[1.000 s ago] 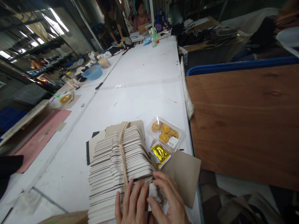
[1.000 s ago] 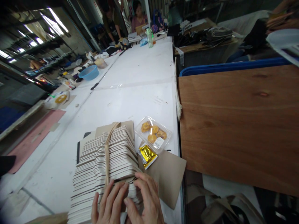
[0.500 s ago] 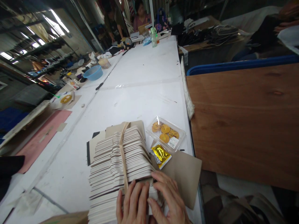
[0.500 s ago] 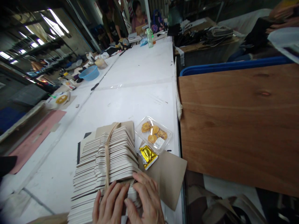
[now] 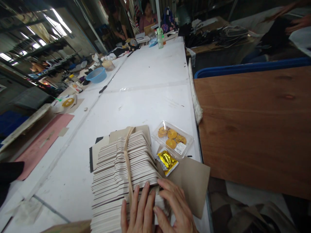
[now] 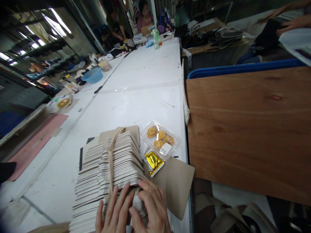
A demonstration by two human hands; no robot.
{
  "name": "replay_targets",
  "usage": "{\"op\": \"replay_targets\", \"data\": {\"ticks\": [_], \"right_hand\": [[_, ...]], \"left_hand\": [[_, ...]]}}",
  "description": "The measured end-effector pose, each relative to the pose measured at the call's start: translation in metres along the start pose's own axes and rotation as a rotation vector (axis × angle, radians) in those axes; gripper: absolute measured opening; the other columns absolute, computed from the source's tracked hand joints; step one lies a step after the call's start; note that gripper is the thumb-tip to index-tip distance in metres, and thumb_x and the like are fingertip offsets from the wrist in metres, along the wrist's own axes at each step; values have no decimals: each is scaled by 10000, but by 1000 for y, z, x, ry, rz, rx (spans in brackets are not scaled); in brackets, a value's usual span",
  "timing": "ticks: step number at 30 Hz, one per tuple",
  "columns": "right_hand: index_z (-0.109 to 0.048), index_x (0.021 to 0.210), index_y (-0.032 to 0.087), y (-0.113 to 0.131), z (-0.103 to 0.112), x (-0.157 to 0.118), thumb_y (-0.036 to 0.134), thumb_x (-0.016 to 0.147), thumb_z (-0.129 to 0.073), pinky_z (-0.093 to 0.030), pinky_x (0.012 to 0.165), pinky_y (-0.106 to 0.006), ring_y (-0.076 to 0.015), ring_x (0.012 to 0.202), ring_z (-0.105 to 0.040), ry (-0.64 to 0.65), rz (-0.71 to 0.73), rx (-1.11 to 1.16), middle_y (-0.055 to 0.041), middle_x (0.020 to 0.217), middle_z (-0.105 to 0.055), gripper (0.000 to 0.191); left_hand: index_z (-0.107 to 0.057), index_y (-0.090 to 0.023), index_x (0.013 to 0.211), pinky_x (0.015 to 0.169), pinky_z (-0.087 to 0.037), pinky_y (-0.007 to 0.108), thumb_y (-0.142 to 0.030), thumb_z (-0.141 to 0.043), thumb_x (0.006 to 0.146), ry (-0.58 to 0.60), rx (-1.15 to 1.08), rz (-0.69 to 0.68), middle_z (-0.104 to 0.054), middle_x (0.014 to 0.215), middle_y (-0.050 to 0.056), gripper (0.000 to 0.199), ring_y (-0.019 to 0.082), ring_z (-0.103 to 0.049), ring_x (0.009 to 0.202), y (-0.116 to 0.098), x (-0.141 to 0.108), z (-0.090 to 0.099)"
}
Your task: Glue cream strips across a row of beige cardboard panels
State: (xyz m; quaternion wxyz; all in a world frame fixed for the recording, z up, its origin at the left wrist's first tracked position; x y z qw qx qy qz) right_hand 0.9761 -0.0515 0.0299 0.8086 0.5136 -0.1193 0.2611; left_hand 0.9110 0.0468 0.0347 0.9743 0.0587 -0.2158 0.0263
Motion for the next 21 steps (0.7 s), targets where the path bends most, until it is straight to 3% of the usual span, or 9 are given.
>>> {"op": "replay_targets", "data": {"ticks": [11, 21], "right_hand": [[-550, 900, 197, 3, 2, 0, 328, 829, -513, -528, 804, -326, -227, 1035, -595, -17, 10, -10, -108, 1078, -652, 154], [-527, 873, 193, 2, 2, 2, 324, 839, -512, -520, 814, -307, -217, 1050, -583, -34, -6, 39, -113, 1080, -642, 137]], "left_hand": [[-444, -273, 1286, 1134, -64, 439, -260, -428, 844, -31, 35, -15, -501, 1323, -13, 443, 184, -261, 1340, -3, -2, 3], [-437, -266, 1294, 1135, -70, 423, -289, -459, 837, -28, 27, -1, -536, 1293, 7, 459, 189, -261, 1341, -2, -4, 1]]}}
Point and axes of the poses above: each hand's wrist, its own x-axis towards the middle knuckle, its own z-axis out of the back of the hand, y = z × x, the point moved 9 cm from there along x, towards the middle knuckle
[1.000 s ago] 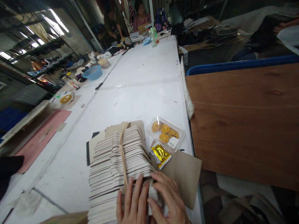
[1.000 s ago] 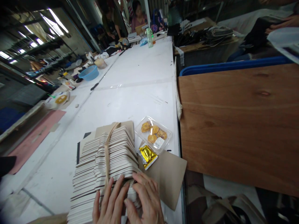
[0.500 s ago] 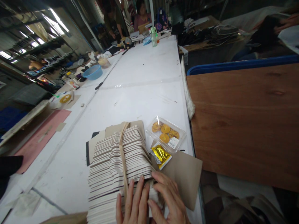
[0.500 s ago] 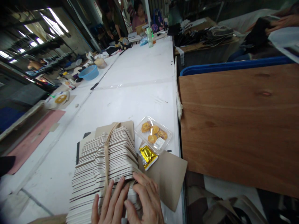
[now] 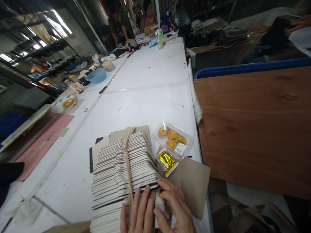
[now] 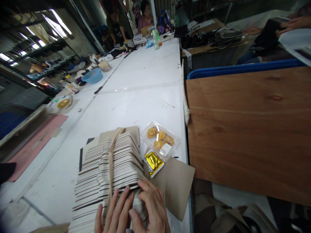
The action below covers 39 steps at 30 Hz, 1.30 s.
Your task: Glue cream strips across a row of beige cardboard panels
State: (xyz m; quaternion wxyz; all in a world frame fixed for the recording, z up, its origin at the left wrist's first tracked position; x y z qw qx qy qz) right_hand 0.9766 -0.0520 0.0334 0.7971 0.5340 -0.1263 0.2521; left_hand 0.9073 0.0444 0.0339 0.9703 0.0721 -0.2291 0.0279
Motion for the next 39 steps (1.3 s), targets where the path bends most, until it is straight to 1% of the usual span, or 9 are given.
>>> {"op": "replay_targets", "data": {"ticks": [5, 8, 11, 14, 18, 22, 29, 33, 39], "right_hand": [[-529, 916, 201, -3, 0, -2, 298, 824, -531, -522, 813, -295, -209, 993, -606, -1, -14, 61, -95, 1017, -650, 133], [-516, 960, 201, -6, -2, -4, 282, 823, -530, -524, 795, -267, -193, 947, -616, 1, -35, 135, -88, 987, -645, 160], [-497, 1034, 206, -13, -6, -3, 283, 814, -537, -521, 785, -243, -183, 922, -617, 37, -122, 213, -78, 985, -633, 237], [-468, 1123, 219, -20, -14, -1, 278, 807, -541, -509, 802, -236, -176, 935, -603, 122, -226, 281, -67, 1009, -613, 329], [-454, 1167, 231, -24, -21, 3, 273, 823, -515, -497, 821, -243, -168, 954, -583, 210, -314, 348, -62, 1042, -584, 352], [-470, 1154, 227, -24, -23, 6, 287, 828, -510, -497, 808, -244, -166, 943, -578, 224, -336, 362, -63, 1023, -580, 333], [-476, 1141, 226, -24, -24, 6, 269, 822, -522, -498, 788, -229, -156, 914, -583, 232, -321, 339, -54, 991, -582, 325], [-455, 1174, 224, -23, -26, 4, 241, 824, -520, -491, 821, -229, -157, 963, -573, 260, -298, 339, -64, 1056, -566, 357], [-460, 1162, 217, -22, -24, 3, 241, 822, -525, -494, 817, -229, -160, 960, -573, 251, -281, 336, -67, 1043, -566, 346]], "left_hand": [[-455, -256, 1281, 1133, -85, 415, -286, -459, 833, -3, 0, 7, -580, 1242, 14, 449, 182, -301, 1325, 2, 0, 0], [-468, -263, 1269, 1127, -123, 407, -285, -460, 823, 13, -38, -4, -606, 1200, 14, 446, 181, -389, 1271, 5, 1, 0], [-465, -251, 1275, 1124, -133, 390, -337, -483, 797, 47, -90, -3, -641, 1133, 19, 486, 172, -506, 1141, 10, 5, 0], [-493, -270, 1254, 1129, -85, 380, -428, -538, 734, 81, -122, 31, -669, 1063, 13, 546, 173, -551, 1022, 16, 13, 0], [-547, -312, 1194, 1126, -63, 392, -459, -599, 667, 112, -144, 61, -673, 1016, 6, 550, 187, -549, 988, 17, 23, 1], [-570, -320, 1165, 1124, -60, 413, -410, -613, 648, 123, -154, 64, -659, 1011, 8, 527, 199, -537, 995, 15, 23, 0], [-573, -289, 1158, 1116, -50, 445, -385, -547, 663, 112, -133, 21, -595, 1204, 28, 505, 214, -438, 1161, 15, 18, -5], [-565, -291, 1165, 1120, -34, 437, -346, -518, 672, 123, -141, -5, -611, 1191, 1, 498, 198, -434, 1171, 14, 17, -8], [-575, -289, 1155, 1121, -38, 437, -364, -511, 691, 114, -153, -5, -605, 1205, 0, 475, 199, -420, 1202, 15, 16, -9]]}}
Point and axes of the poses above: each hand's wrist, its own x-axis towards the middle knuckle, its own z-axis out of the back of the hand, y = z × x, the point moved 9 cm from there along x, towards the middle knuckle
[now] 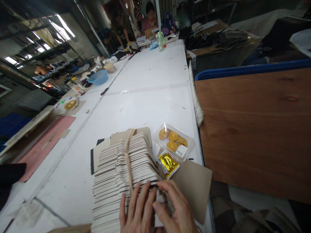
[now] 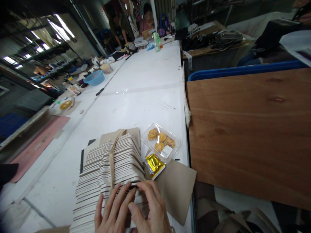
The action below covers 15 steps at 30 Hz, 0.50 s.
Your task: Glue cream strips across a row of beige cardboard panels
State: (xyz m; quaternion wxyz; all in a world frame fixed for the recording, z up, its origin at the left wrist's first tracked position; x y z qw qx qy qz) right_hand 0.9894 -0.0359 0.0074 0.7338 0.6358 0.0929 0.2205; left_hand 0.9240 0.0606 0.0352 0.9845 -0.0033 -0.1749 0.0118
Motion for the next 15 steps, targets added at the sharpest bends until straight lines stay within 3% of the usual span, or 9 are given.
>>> {"op": "replay_targets", "data": {"ticks": [8, 15], "right_hand": [[-471, 1130, 203, 2, 0, -1, 251, 825, -518, -497, 818, -227, -165, 967, -574, -1, 48, -30, -73, 1026, -559, 312], [-514, 1088, 193, 6, 7, -3, 320, 816, -548, -491, 867, -242, -196, 1063, -559, -83, 136, -159, -114, 1148, -533, 302]], "left_hand": [[-543, -263, 1193, 1134, -23, 412, -394, -467, 765, -44, 56, -70, -622, 1182, 11, 454, 144, -232, 1347, -6, 4, 6], [-537, -268, 1195, 1140, -32, 397, -331, -475, 800, -83, 139, -126, -650, 1135, -2, 405, 132, -201, 1360, -10, 5, 10]]}}
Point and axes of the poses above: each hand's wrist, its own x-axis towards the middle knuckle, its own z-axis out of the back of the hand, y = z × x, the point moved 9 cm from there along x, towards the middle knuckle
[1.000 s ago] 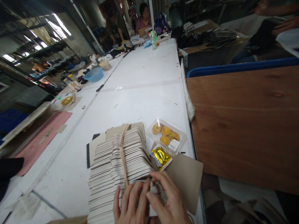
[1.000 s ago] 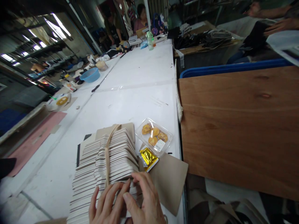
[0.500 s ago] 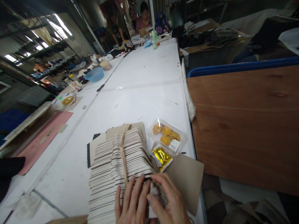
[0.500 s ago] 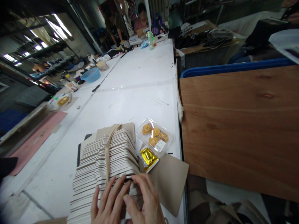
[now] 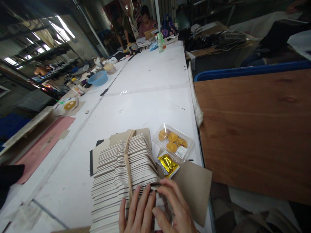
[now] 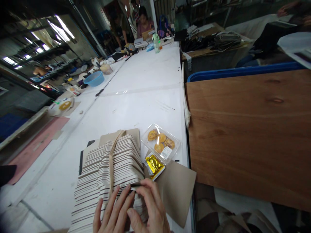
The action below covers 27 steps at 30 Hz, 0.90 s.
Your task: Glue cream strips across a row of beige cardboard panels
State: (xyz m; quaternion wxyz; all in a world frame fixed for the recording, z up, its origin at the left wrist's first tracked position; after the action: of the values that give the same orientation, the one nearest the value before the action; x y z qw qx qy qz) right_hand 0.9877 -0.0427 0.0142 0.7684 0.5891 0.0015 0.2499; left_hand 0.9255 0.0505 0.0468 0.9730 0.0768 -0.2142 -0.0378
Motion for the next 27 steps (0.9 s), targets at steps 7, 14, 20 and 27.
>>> {"op": "replay_targets", "data": {"ticks": [7, 14, 20, 27], "right_hand": [[-525, 1082, 192, 6, 2, 1, 366, 837, -516, -503, 875, -290, -219, 1089, -562, -32, 31, -61, -127, 1178, -570, 301], [-528, 1085, 197, 10, 5, 2, 356, 837, -515, -522, 844, -294, -222, 1050, -590, -68, 70, -94, -122, 1137, -608, 295], [-529, 1087, 196, 12, 6, 1, 351, 838, -516, -530, 829, -290, -215, 1022, -603, -93, 91, -128, -118, 1126, -616, 295], [-546, 1064, 202, 7, 6, -1, 392, 818, -534, -537, 789, -297, -224, 959, -618, -124, 70, -70, -108, 1029, -638, 311]], "left_hand": [[-549, -236, 1190, 1141, -37, 433, -339, -431, 808, 44, 4, 28, -635, 1161, 20, 413, 144, -195, 1363, -2, -2, -3], [-540, -242, 1201, 1143, -36, 422, -275, -432, 811, 60, 9, 56, -621, 1183, 2, 407, 132, -191, 1363, 0, -4, -4], [-520, -246, 1222, 1142, -27, 424, -230, -437, 813, 84, 19, 66, -616, 1191, -2, 418, 122, -178, 1366, -1, -4, -6], [-474, -252, 1266, 1144, -20, 421, -244, -430, 815, 96, -8, 78, -614, 1196, 1, 453, 131, -205, 1359, 6, -4, -8]]}}
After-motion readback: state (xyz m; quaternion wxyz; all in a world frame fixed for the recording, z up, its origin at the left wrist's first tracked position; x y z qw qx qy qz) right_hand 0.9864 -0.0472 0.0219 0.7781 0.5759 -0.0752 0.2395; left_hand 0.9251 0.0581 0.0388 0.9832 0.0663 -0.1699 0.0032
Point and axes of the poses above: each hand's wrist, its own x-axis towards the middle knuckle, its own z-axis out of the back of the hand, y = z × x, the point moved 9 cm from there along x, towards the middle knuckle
